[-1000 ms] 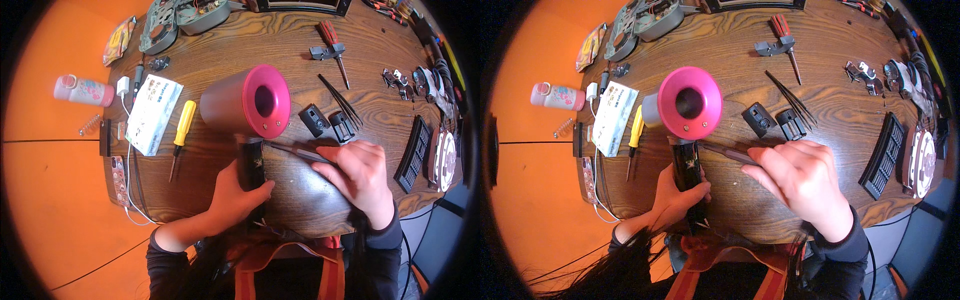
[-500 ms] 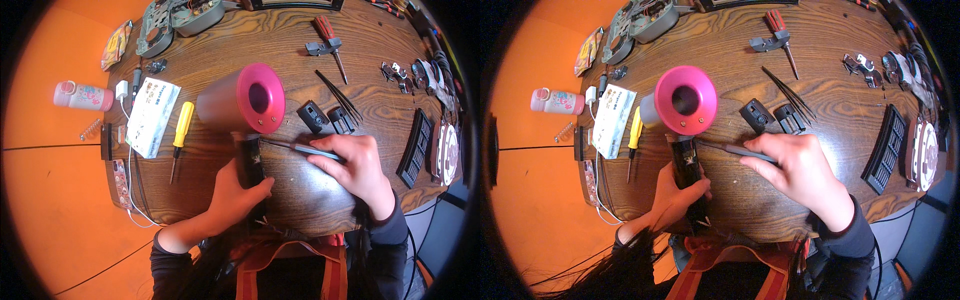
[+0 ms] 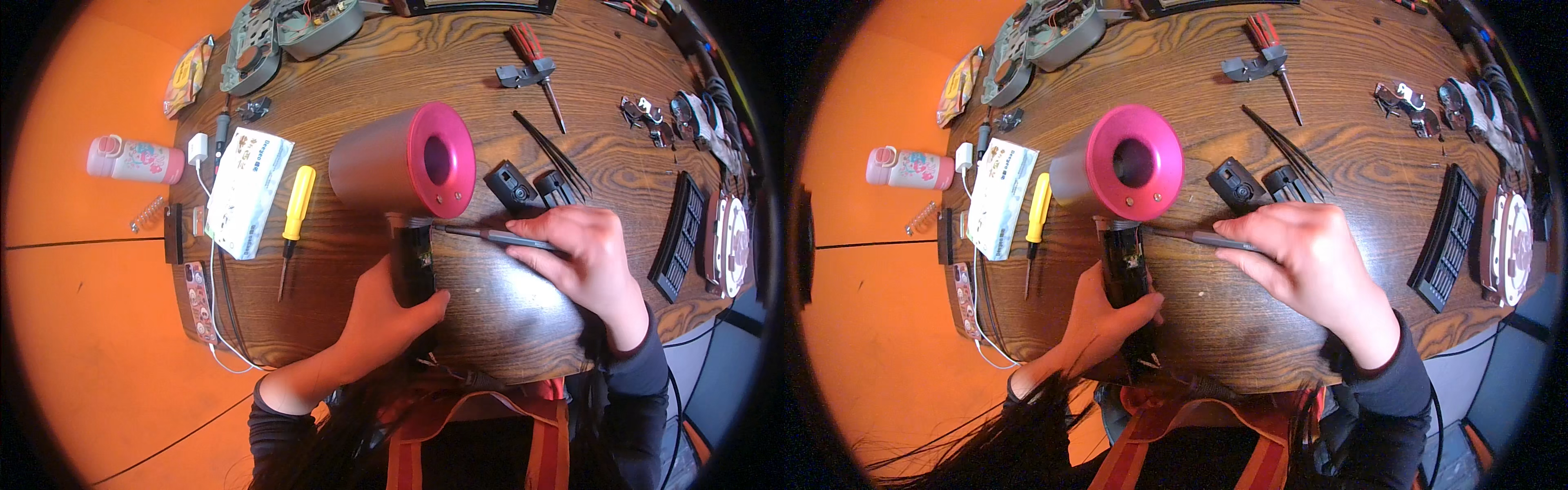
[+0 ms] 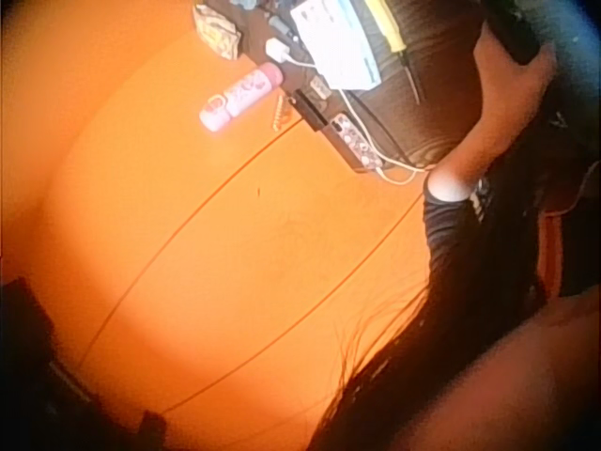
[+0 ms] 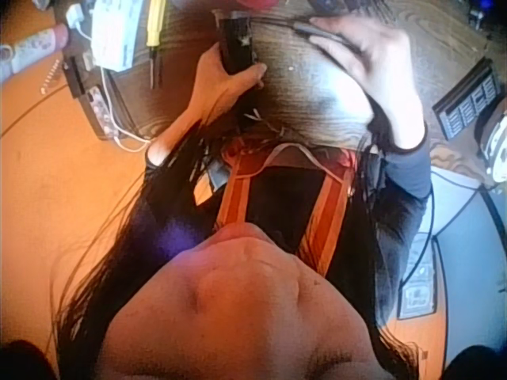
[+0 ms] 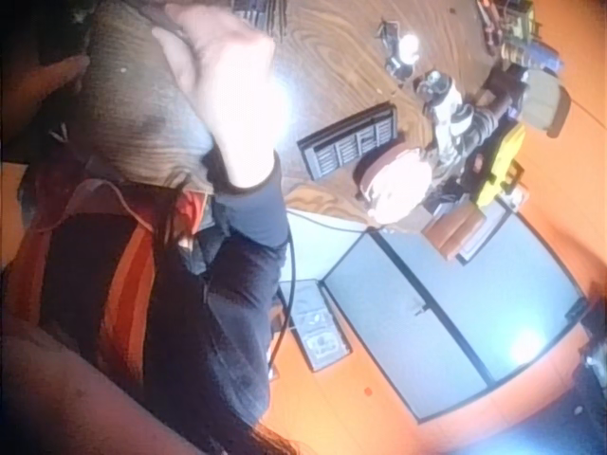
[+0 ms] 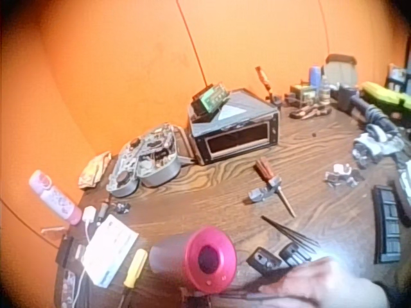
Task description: The person uses a screwdriver to remove screws from a disassembled hair dryer, then uses tweezers to adjust internal components. They repeatedly insert and remove screws while manipulating the device's internal parts on a cluttered workbench.
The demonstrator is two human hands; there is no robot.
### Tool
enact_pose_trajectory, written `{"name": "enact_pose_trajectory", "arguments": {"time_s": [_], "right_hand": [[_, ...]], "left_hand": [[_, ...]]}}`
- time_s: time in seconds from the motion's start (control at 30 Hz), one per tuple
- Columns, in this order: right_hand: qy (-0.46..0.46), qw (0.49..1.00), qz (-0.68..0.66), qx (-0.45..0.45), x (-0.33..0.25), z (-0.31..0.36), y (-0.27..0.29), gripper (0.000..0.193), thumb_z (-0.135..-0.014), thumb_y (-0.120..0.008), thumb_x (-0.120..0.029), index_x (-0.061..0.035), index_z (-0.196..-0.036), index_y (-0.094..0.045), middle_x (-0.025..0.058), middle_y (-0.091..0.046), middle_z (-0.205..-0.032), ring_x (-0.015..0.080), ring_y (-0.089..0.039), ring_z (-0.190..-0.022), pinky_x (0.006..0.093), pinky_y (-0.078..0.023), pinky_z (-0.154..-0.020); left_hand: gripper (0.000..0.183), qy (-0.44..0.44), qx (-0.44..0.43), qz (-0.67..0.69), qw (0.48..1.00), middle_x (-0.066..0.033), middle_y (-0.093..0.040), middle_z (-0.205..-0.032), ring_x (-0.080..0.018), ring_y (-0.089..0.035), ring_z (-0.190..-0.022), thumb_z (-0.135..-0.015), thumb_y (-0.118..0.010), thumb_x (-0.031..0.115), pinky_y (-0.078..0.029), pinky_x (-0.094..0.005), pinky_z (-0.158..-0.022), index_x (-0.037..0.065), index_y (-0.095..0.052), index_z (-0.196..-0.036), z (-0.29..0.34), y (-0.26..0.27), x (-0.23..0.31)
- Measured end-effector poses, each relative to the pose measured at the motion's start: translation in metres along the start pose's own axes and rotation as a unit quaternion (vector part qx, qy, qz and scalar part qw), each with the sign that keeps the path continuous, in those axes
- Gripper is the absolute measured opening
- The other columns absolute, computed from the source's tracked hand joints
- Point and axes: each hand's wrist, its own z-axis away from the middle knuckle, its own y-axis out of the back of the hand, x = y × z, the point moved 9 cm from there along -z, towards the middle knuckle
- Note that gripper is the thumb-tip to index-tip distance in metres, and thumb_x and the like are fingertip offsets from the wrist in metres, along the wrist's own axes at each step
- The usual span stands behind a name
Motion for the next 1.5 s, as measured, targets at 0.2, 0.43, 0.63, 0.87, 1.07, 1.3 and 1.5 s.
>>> {"name": "enact_pose_trajectory", "arguments": {"time_s": [0.2,0.43,0.63,0.87,1.07,1.3,1.5], "right_hand": [[-0.299,0.880,-0.355,-0.102,0.046,0.016,-0.040,0.011,-0.079,-0.064,-0.009,0.0003,-0.085,-0.061,-0.0026,-0.057,-0.058,0.0022,-0.048,-0.049,0.0180,-0.037,-0.046],[0.154,0.969,0.191,0.029,-0.027,0.000,0.003,0.019,-0.066,-0.066,-0.010,-0.0072,-0.085,-0.063,0.0009,-0.052,-0.067,0.0196,-0.050,-0.060,0.0282,-0.042,-0.048],[-0.013,1.000,-0.016,0.003,0.005,-0.005,-0.001,0.009,-0.073,-0.068,-0.014,-0.0061,-0.077,-0.065,0.0049,-0.057,-0.060,0.0153,-0.051,-0.048,0.0249,-0.040,-0.046],[-0.163,0.977,-0.125,-0.062,0.025,0.000,-0.011,0.015,-0.069,-0.070,-0.007,-0.0032,-0.079,-0.059,0.0029,-0.056,-0.066,0.0083,-0.052,-0.056,0.0208,-0.039,-0.049],[0.206,0.958,0.199,0.035,-0.035,0.001,0.005,0.022,-0.061,-0.063,-0.005,-0.0059,-0.083,-0.063,0.0020,-0.053,-0.071,0.0152,-0.052,-0.059,0.0248,-0.042,-0.044],[0.083,0.995,0.045,0.025,-0.014,-0.001,0.004,0.015,-0.069,-0.070,-0.008,-0.0009,-0.081,-0.064,0.0043,-0.057,-0.064,0.0148,-0.053,-0.054,0.0241,-0.043,-0.050],[-0.341,0.869,-0.352,-0.071,0.050,0.020,-0.030,0.010,-0.076,-0.067,-0.007,0.0015,-0.080,-0.063,0.0002,-0.059,-0.062,0.0028,-0.050,-0.056,0.0183,-0.038,-0.050]], "left_hand": [[0.024,0.012,0.000,0.007,1.000,-0.0081,-0.057,-0.070,-0.0158,-0.059,-0.061,-0.072,-0.065,0.005,-0.048,-0.0282,-0.058,-0.001,-0.047,-0.087,0.000,0.000,0.001],[0.023,0.040,-0.009,0.058,0.997,-0.0075,-0.057,-0.069,-0.0150,-0.058,-0.060,-0.072,-0.065,0.005,-0.047,-0.0277,-0.058,0.000,-0.047,-0.087,0.000,-0.001,0.000],[0.022,-0.009,-0.008,0.003,1.000,-0.0069,-0.056,-0.068,-0.0148,-0.058,-0.059,-0.071,-0.065,0.005,-0.047,-0.0276,-0.057,0.000,-0.048,-0.085,-0.002,0.000,0.002],[0.024,0.031,-0.009,0.063,0.997,-0.0067,-0.056,-0.067,-0.0150,-0.058,-0.058,-0.070,-0.065,0.005,-0.047,-0.0273,-0.056,0.001,-0.048,-0.085,0.000,-0.001,-0.003],[0.024,0.022,-0.009,0.052,0.998,-0.0061,-0.056,-0.067,-0.0142,-0.057,-0.057,-0.070,-0.065,0.006,-0.047,-0.0269,-0.056,0.001,-0.048,-0.085,-0.001,-0.002,0.000],[0.024,-0.017,0.001,-0.019,1.000,-0.0058,-0.056,-0.068,-0.0137,-0.057,-0.058,-0.071,-0.066,0.007,-0.047,-0.0266,-0.056,0.000,-0.048,-0.085,-0.002,0.000,0.001],[0.024,-0.020,-0.001,0.002,1.000,-0.0056,-0.055,-0.068,-0.0137,-0.057,-0.059,-0.071,-0.065,0.007,-0.047,-0.0270,-0.056,0.000,-0.047,-0.085,-0.004,-0.003,0.000]]}}
